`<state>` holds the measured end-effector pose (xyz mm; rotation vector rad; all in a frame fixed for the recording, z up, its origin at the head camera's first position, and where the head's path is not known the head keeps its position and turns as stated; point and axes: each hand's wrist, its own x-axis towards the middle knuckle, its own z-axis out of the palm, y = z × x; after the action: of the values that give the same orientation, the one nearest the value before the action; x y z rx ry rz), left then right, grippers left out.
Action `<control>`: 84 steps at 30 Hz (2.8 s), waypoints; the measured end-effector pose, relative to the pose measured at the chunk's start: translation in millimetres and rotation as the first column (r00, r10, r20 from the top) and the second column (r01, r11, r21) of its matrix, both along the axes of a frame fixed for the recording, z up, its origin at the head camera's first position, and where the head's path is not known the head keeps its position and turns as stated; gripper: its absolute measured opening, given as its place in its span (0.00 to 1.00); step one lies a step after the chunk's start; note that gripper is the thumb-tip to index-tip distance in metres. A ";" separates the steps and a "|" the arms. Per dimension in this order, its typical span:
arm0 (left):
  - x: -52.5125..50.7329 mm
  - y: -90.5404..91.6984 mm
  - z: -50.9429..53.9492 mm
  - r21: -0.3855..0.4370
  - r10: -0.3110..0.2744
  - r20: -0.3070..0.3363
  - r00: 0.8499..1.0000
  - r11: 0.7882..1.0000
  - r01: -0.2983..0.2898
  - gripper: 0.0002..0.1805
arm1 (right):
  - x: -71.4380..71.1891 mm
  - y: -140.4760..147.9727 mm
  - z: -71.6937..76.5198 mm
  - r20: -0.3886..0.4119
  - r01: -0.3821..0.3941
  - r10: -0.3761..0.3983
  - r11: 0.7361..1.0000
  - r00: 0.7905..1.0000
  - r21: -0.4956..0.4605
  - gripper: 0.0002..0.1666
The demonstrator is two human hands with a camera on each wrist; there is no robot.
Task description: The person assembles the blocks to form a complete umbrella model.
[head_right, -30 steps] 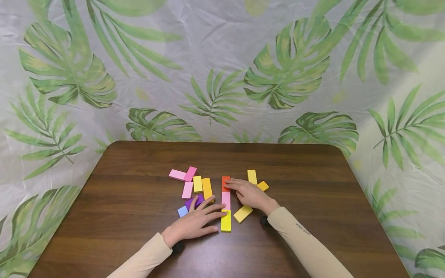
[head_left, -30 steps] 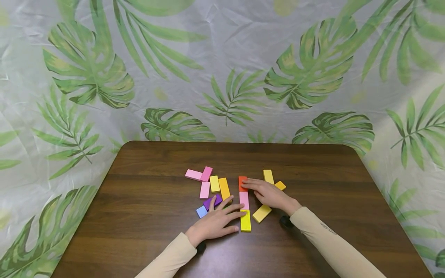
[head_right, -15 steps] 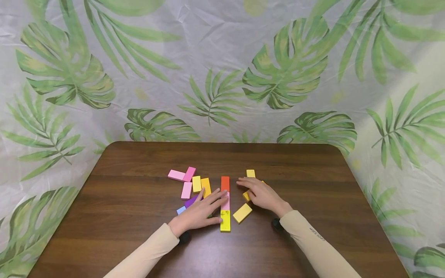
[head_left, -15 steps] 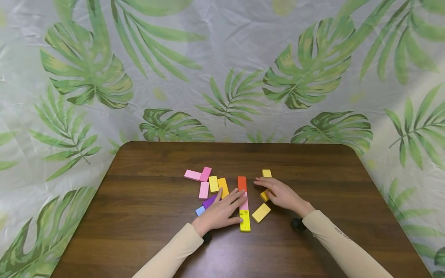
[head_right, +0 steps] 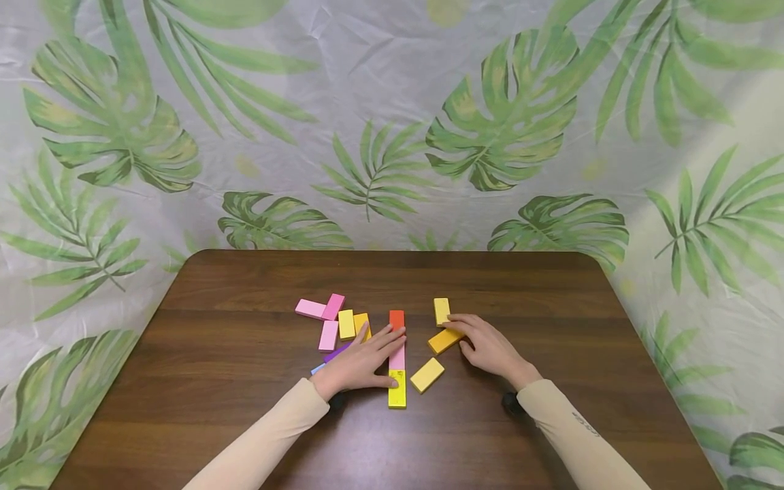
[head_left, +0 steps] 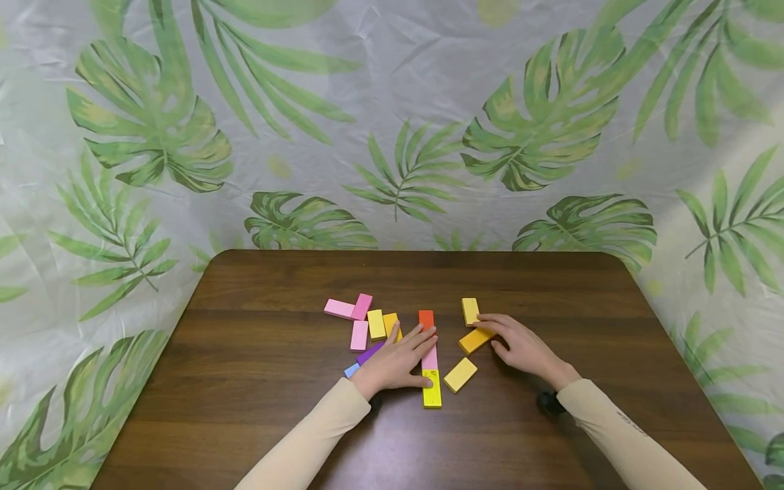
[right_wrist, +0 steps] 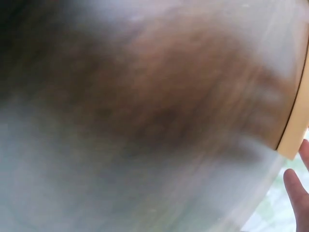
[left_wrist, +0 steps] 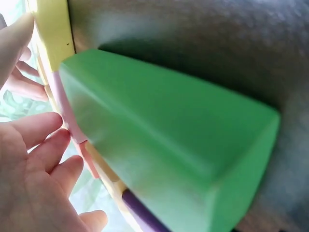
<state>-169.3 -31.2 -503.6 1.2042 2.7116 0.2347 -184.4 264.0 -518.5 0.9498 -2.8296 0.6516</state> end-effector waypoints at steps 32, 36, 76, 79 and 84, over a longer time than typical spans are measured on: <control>-0.7 -1.1 -3.9 0.012 0.001 0.027 1.000 1.000 -0.001 0.45 | -1.5 3.9 0.8 0.034 0.043 -0.045 0.998 0.998 0.039 0.19; -0.3 -1.6 -2.9 0.019 -0.004 0.031 1.000 1.000 0.003 0.45 | -1.9 0.8 3.6 0.039 0.047 -0.048 0.999 0.998 0.013 0.18; -1.6 -3.8 -8.4 0.034 -0.002 0.045 0.999 0.999 0.000 0.45 | -51.2 -62.9 17.9 -0.058 0.045 -0.051 0.995 0.997 -0.092 0.17; -1.9 -3.7 -9.0 0.035 0.000 0.052 0.999 0.999 -0.001 0.45 | -54.0 -67.2 18.4 -0.042 0.053 -0.057 0.994 0.998 -0.093 0.18; -1.7 -4.0 -8.0 0.039 0.002 0.065 0.998 0.999 -0.004 0.45 | -59.7 -72.9 17.6 -0.008 0.072 -0.072 0.994 0.997 -0.080 0.17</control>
<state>-171.0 -35.2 -511.5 1.1819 2.6654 0.3229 -244.1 191.1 -501.0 0.8321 -2.7905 0.7418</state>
